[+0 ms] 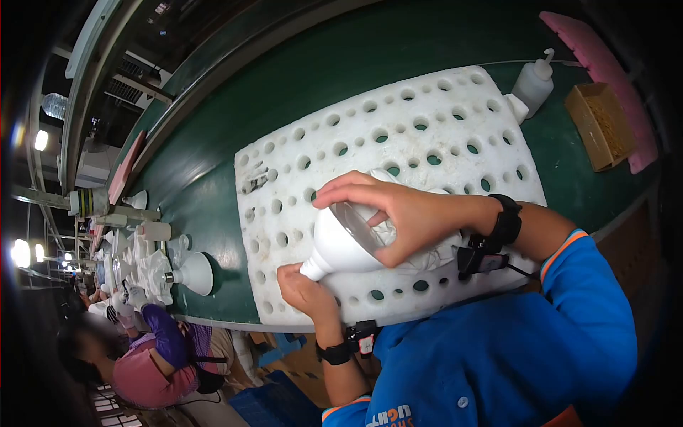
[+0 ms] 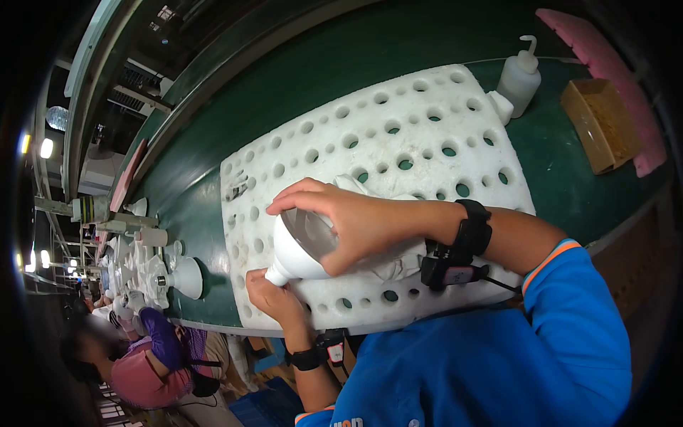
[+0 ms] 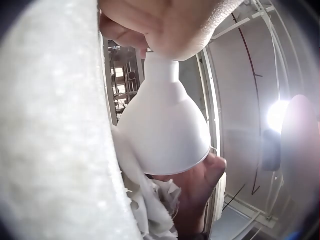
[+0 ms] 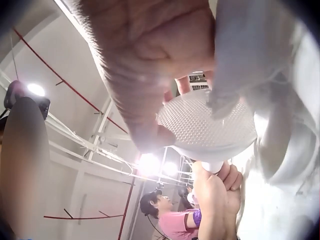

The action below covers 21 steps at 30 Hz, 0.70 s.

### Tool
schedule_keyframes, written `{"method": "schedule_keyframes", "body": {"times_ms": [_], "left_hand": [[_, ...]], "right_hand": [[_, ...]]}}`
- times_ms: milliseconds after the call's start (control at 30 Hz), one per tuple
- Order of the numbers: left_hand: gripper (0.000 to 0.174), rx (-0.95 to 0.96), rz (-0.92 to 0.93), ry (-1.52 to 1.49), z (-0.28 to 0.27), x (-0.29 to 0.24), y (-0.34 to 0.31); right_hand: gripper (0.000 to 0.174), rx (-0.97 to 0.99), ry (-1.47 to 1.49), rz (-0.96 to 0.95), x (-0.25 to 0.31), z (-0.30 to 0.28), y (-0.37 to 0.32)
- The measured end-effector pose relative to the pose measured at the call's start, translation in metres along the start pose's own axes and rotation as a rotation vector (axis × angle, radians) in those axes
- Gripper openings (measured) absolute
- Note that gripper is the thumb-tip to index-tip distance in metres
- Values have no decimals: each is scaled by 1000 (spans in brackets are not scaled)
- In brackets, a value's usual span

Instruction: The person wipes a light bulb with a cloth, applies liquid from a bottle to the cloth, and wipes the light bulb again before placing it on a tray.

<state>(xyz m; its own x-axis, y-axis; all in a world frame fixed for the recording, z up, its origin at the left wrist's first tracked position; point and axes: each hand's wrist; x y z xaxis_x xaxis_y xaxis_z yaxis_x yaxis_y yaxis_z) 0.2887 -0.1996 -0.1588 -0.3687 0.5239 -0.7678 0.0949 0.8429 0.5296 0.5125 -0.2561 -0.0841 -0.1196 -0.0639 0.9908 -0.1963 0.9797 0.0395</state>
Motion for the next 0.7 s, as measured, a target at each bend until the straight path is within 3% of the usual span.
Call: {"method": "schedule_keyframes", "body": {"times_ms": [67, 133, 200, 233, 267, 367, 400, 467, 500, 600, 700], "left_hand": [[34, -61, 219, -13, 2, -6, -5], [34, -140, 475, -110, 2, -13, -8], [33, -157, 612, -143, 3, -14, -5], [33, -167, 678, -154, 1, -14, -3], [36, -63, 642, -64, -3, -12, -2], [40, 13, 46, 69, -2, -16, -2], [42, 95, -118, -24, -7, -8, -2], [43, 142, -164, -23, -14, -5, -4], [43, 164, -189, -27, -15, -7, -4], [43, 67, 86, 39, -11, -6, -10], [42, 14, 205, 13, -9, -13, -16]], "right_hand": [[65, -4, 218, 150, -2, -5, 2], [65, -13, 447, 166, -13, -4, 5], [70, 54, 662, 184, -18, -5, 5], [71, 62, 595, 107, -16, -4, 5], [72, 75, 531, 31, -15, -2, 4], [77, 14, 168, -93, -9, 4, 1], [78, 0, 47, -123, -6, 8, 0], [82, -65, -151, -187, -7, 15, -1], [80, -60, -90, -147, -8, 15, -2], [75, -43, 47, 4, -8, 10, -3], [65, 35, 210, 207, -6, 1, -1]]}}
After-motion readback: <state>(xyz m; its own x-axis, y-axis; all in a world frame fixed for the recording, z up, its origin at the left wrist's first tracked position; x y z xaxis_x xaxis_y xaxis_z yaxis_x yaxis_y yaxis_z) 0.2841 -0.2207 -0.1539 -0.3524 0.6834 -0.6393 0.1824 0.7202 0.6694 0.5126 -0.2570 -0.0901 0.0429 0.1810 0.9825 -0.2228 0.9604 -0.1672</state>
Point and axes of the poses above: each hand's wrist, its own y-axis towards the middle knuckle, its own z-axis out of the palm, x = y × z, and after that the axes turned 9 degrees about z, right-handed
